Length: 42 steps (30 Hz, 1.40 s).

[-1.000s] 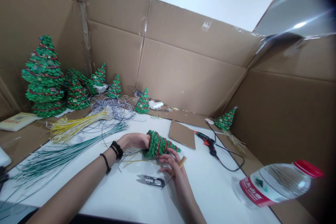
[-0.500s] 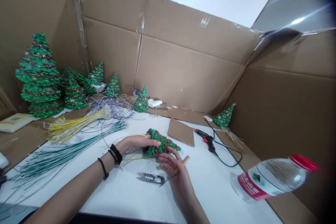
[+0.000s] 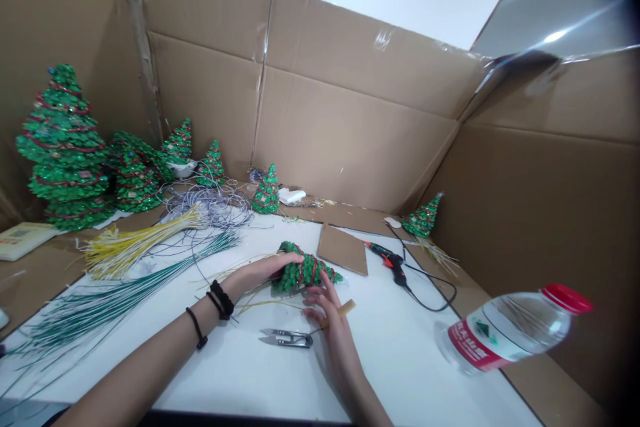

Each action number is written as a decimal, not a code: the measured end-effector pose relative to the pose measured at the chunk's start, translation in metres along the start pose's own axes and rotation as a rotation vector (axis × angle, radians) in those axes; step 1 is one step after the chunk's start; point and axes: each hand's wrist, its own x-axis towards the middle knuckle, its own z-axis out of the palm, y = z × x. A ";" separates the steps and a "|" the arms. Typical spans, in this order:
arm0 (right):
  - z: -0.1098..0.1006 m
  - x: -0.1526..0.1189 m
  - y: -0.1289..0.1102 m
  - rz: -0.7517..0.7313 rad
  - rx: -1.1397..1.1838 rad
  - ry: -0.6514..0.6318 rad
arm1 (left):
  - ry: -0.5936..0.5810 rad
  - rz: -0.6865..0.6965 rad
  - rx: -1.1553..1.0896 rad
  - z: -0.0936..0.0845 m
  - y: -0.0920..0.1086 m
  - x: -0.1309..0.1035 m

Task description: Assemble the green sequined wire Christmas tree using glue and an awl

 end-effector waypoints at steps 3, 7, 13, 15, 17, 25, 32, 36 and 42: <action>0.001 0.004 0.008 0.021 -0.013 -0.007 | 0.001 -0.014 -0.022 0.004 0.003 -0.002; 0.001 0.011 0.014 -0.012 -0.041 -0.005 | 0.022 -0.039 -0.038 0.006 0.005 -0.001; 0.002 0.013 0.012 -0.075 -0.077 0.001 | 0.060 -0.039 -0.012 0.008 0.007 -0.002; 0.003 0.012 0.010 -0.086 -0.083 -0.004 | 0.060 -0.036 -0.006 0.010 0.010 -0.004; 0.004 0.011 0.008 -0.087 -0.076 -0.012 | 0.050 -0.034 0.000 0.012 0.012 -0.005; 0.001 0.014 0.010 -0.059 -0.007 -0.038 | 0.094 -0.035 -0.025 0.011 0.009 -0.003; 0.003 0.010 0.006 -0.064 -0.005 -0.032 | 0.116 -0.076 0.000 0.014 0.009 -0.002; 0.006 0.008 0.001 -0.039 0.012 -0.009 | 0.108 -0.074 0.016 0.012 0.005 -0.001; 0.007 0.006 -0.004 -0.010 0.078 -0.016 | 0.050 -0.036 0.026 0.004 -0.004 0.003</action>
